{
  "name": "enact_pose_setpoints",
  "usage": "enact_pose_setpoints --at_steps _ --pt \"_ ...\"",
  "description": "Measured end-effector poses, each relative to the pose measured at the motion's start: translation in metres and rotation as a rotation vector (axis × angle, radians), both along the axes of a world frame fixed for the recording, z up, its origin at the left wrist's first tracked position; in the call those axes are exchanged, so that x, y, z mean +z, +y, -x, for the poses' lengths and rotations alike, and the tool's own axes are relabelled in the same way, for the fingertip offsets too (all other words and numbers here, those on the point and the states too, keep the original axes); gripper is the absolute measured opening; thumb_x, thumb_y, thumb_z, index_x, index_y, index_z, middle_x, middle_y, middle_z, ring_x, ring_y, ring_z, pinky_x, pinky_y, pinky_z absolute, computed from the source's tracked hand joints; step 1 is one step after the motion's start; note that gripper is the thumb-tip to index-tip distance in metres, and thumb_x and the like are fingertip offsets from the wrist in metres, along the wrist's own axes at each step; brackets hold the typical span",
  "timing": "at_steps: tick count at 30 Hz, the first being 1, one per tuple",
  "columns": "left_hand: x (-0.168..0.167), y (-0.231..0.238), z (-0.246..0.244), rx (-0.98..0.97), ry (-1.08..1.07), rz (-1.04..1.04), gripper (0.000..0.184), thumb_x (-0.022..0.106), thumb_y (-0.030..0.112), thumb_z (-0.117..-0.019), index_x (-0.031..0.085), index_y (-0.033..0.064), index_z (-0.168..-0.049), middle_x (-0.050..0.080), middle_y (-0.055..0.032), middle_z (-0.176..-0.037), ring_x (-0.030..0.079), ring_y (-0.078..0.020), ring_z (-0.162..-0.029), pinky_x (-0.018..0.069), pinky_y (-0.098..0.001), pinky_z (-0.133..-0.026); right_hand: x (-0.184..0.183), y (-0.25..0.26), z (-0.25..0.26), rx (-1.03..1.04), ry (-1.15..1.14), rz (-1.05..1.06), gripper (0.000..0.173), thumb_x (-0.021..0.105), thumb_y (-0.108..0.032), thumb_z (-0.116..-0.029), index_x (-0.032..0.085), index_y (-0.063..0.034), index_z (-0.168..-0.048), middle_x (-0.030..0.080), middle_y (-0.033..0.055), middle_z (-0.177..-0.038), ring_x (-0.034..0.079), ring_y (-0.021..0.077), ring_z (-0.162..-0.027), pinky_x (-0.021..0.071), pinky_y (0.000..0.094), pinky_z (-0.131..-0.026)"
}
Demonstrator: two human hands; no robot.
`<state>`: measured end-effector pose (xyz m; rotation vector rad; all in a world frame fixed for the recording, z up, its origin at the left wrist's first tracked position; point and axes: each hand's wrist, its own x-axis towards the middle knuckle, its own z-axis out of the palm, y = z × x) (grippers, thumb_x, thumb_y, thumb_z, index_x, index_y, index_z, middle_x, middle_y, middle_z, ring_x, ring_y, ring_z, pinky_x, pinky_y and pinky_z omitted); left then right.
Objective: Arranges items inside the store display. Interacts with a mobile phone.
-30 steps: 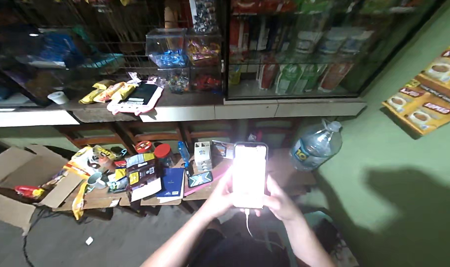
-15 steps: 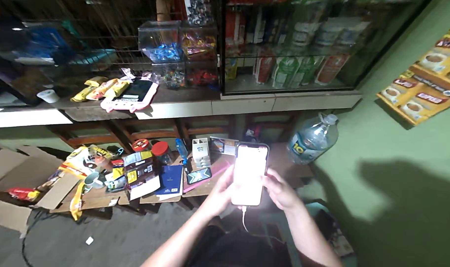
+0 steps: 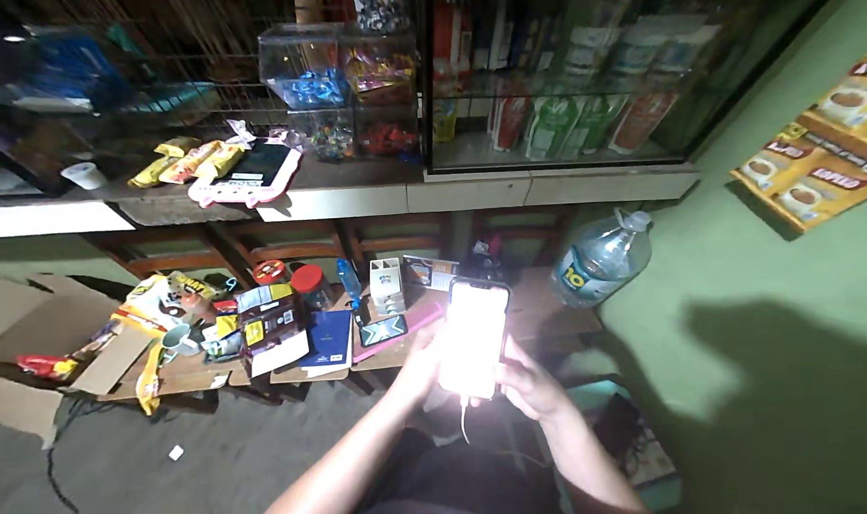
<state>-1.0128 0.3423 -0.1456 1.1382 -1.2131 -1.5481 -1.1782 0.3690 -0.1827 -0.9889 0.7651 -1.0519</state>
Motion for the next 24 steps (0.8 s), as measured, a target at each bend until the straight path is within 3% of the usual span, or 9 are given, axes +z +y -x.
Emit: enact_pose_setpoints --at_steps 4,7,11,16,24 --pt "-0.005 -0.001 0.001 0.003 0.046 -0.001 0.038 0.028 0.009 -0.1083 0.062 0.0086 -0.091 0.065 0.0092 -0.072 0.064 0.0024 -0.068 0.0554 -0.0185 -0.068 -0.002 0.0 0.002 0.021 0.023 0.04 0.091 0.076 -0.03 -0.0775 0.02 -0.0016 -0.144 0.067 -0.0037 -0.107 0.071 0.0084 -0.079 0.0612 0.0276 -0.063" --pt "-0.008 -0.001 -0.001 -0.003 0.049 -0.005 0.039 0.028 0.009 -0.1083 0.061 0.0097 -0.087 0.065 0.0094 -0.07 0.064 0.0018 -0.066 0.0555 -0.0191 -0.066 -0.001 0.001 0.001 0.019 0.018 0.027 0.085 0.073 -0.026 -0.0785 0.022 -0.0018 -0.142 0.067 -0.0038 -0.106 0.071 0.0083 -0.079 0.0614 0.0276 -0.062" --pt "-0.005 0.004 -0.003 0.006 0.069 -0.007 0.041 0.024 0.013 -0.1087 0.064 0.0071 -0.099 0.068 0.0089 -0.078 0.066 0.002 -0.074 0.0574 -0.0198 -0.072 -0.001 0.001 -0.001 0.021 0.025 0.018 0.083 0.071 -0.025 -0.0782 0.022 -0.0016 -0.142 0.068 -0.0042 -0.105 0.071 0.008 -0.078 0.0609 0.0273 -0.061" --pt "-0.003 0.006 -0.005 0.042 0.014 -0.04 0.046 0.02 0.022 -0.1109 0.058 -0.0021 -0.118 0.066 0.0008 -0.093 0.065 -0.001 -0.088 0.0561 -0.0232 -0.082 -0.001 0.002 -0.001 0.033 0.006 0.021 0.085 0.072 -0.026 -0.0788 0.022 -0.0021 -0.143 0.068 -0.0047 -0.105 0.071 0.0079 -0.078 0.0613 0.0275 -0.062" --pt "0.001 0.013 -0.003 0.056 -0.026 -0.022 0.047 0.02 0.023 -0.1104 0.056 -0.0044 -0.122 0.065 -0.001 -0.099 0.064 -0.0007 -0.092 0.0545 -0.0233 -0.085 0.0 0.006 0.002 0.027 0.015 0.037 0.088 0.072 -0.028 -0.0782 0.021 0.0002 -0.144 0.068 -0.0042 -0.108 0.071 0.0082 -0.082 0.062 0.0301 -0.063"
